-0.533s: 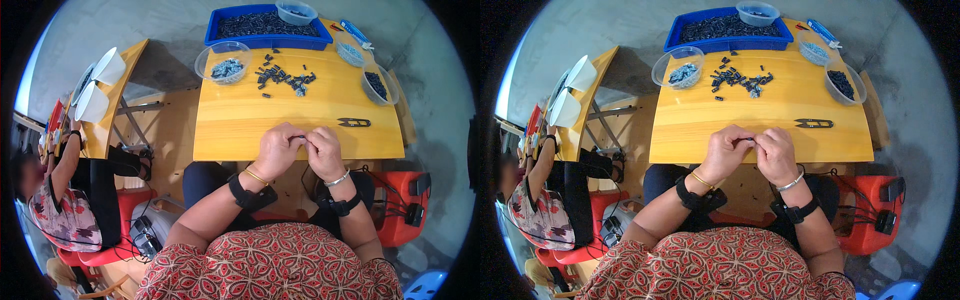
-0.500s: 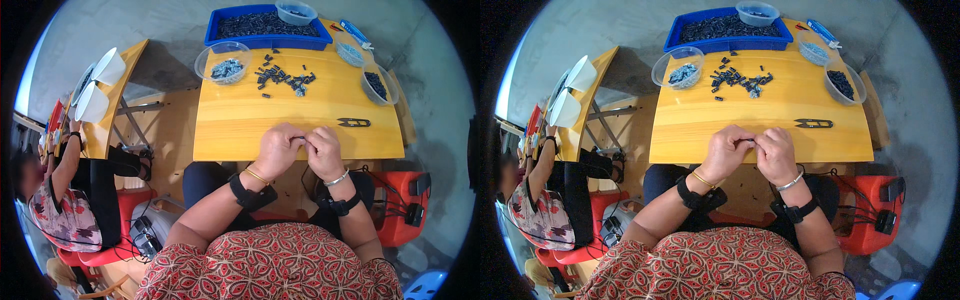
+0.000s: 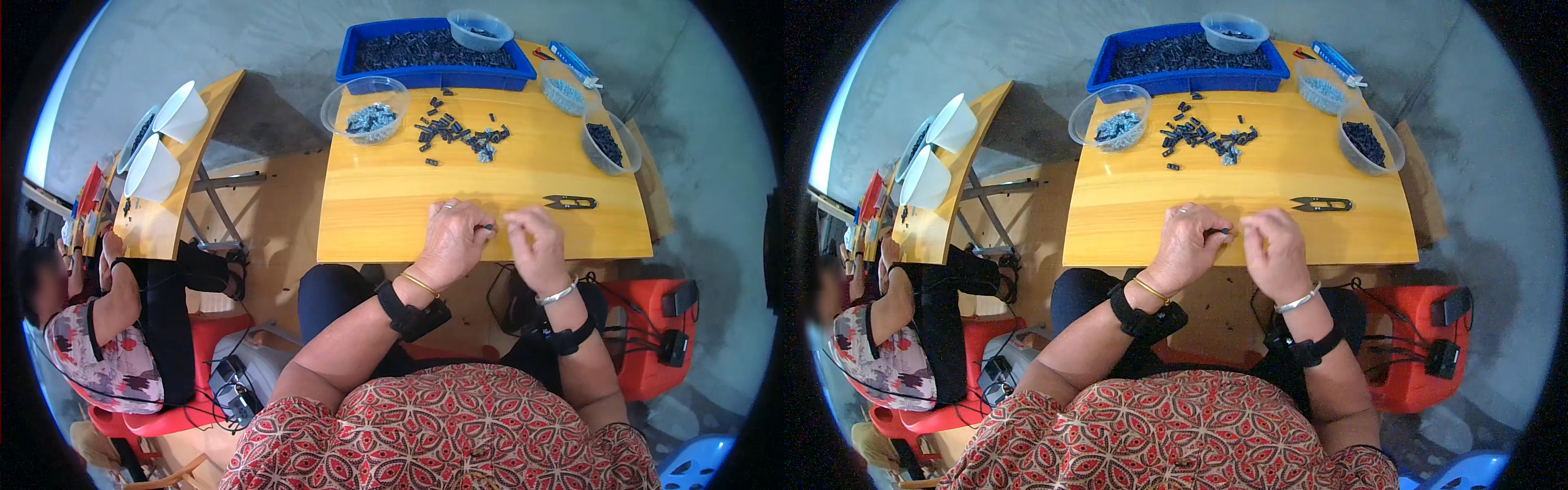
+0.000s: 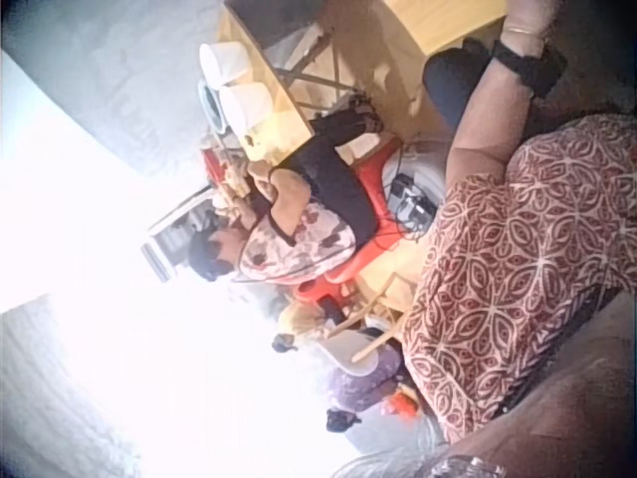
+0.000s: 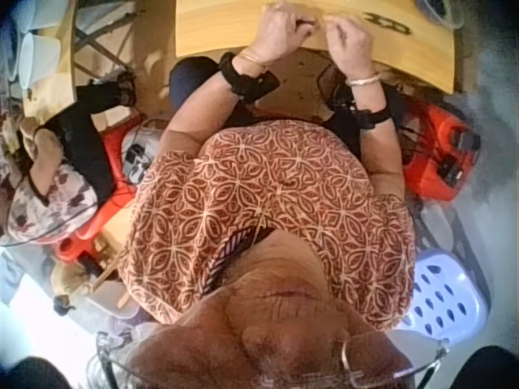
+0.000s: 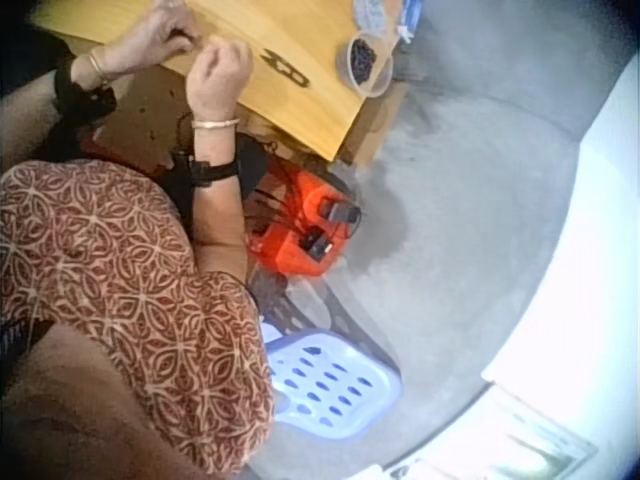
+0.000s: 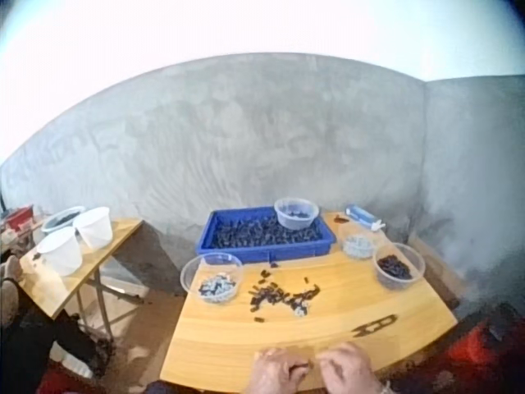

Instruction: The person picks up a black plastic piece and a small metal part by hand, joins them together, and repeats this process several times before placing the completed assemblies into a clear plastic bowl.

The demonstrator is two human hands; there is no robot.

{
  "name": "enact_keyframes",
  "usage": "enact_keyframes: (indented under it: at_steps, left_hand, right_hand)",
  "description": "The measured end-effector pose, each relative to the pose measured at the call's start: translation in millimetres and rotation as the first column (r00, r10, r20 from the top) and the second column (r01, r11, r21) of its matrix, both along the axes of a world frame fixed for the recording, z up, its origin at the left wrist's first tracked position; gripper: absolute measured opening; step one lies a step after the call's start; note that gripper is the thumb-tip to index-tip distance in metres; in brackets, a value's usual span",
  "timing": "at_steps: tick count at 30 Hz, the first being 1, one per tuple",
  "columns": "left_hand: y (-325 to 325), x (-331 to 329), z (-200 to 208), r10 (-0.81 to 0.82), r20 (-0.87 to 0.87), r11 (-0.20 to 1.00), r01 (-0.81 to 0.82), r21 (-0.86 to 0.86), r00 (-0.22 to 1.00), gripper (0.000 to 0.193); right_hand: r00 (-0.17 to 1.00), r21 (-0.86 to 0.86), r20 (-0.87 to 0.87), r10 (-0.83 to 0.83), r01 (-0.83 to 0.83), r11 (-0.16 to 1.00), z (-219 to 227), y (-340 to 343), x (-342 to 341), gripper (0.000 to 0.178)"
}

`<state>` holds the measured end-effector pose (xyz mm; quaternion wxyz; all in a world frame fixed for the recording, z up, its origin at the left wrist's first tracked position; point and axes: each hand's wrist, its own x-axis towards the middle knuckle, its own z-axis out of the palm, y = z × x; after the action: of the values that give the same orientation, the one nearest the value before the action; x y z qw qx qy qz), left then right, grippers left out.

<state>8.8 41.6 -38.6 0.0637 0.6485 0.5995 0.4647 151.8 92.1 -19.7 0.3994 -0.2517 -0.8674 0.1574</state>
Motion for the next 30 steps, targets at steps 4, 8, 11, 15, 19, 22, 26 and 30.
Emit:
enact_keyframes:
  at_steps: [4, 8, 11, 15, 19, 22, 26, 30]
  left_hand:
    - [-0.2, -0.3, -2.2, -0.009, -0.016, 1.000, 0.009, 0.024, 1.000, 0.006]
    - [-3.1, 2.9, -1.0, 0.006, -0.017, 1.000, -0.006, 0.017, 1.000, 0.005]
    - [-5.2, 3.9, 0.7, 0.022, -0.049, 1.000, -0.021, 0.018, 0.999, 0.004]
    - [-7.2, 3.7, -2.4, 0.067, -0.055, 0.998, -0.067, 0.000, 0.996, 0.005]
    - [-8.9, 4.4, -4.5, 0.081, -0.040, 0.997, -0.081, -0.006, 0.996, 0.006]
    - [-12.1, 6.4, -2.0, 0.127, -0.059, 0.992, -0.127, 0.000, 0.990, 0.006]
    - [-12.9, 10.2, 0.7, 0.135, -0.038, 0.991, -0.134, 0.029, 0.990, 0.007]
    - [-13.5, 8.1, -2.6, 0.175, -0.052, 0.984, -0.176, -0.006, 0.983, 0.006]
  right_hand:
    - [0.975, -0.257, -0.191, -0.110, 0.059, 0.965, 9.8, 19.7, -22.1, 0.012]
    - [0.975, -0.335, -0.167, -0.148, 0.085, 0.938, -6.3, 35.2, -49.9, 0.017]
    - [0.975, -0.193, -0.123, -0.182, 0.157, 0.969, -20.9, 39.4, -62.9, 0.017]
    - [0.978, -0.038, -0.111, -0.177, 0.173, 0.984, -25.2, 39.5, -66.5, 0.012]
    - [0.971, 0.098, -0.066, -0.231, 0.236, 0.967, -18.6, 35.7, -67.4, 0.012]
    - [0.971, 0.131, -0.096, -0.220, 0.231, 0.964, -16.4, 32.6, -68.8, 0.012]
    - [0.961, -0.158, -0.198, -0.195, 0.165, 0.974, -31.0, 36.0, -63.7, 0.011]
    - [0.969, -0.147, -0.166, -0.185, 0.161, 0.976, -26.4, 25.5, -63.5, 0.012]
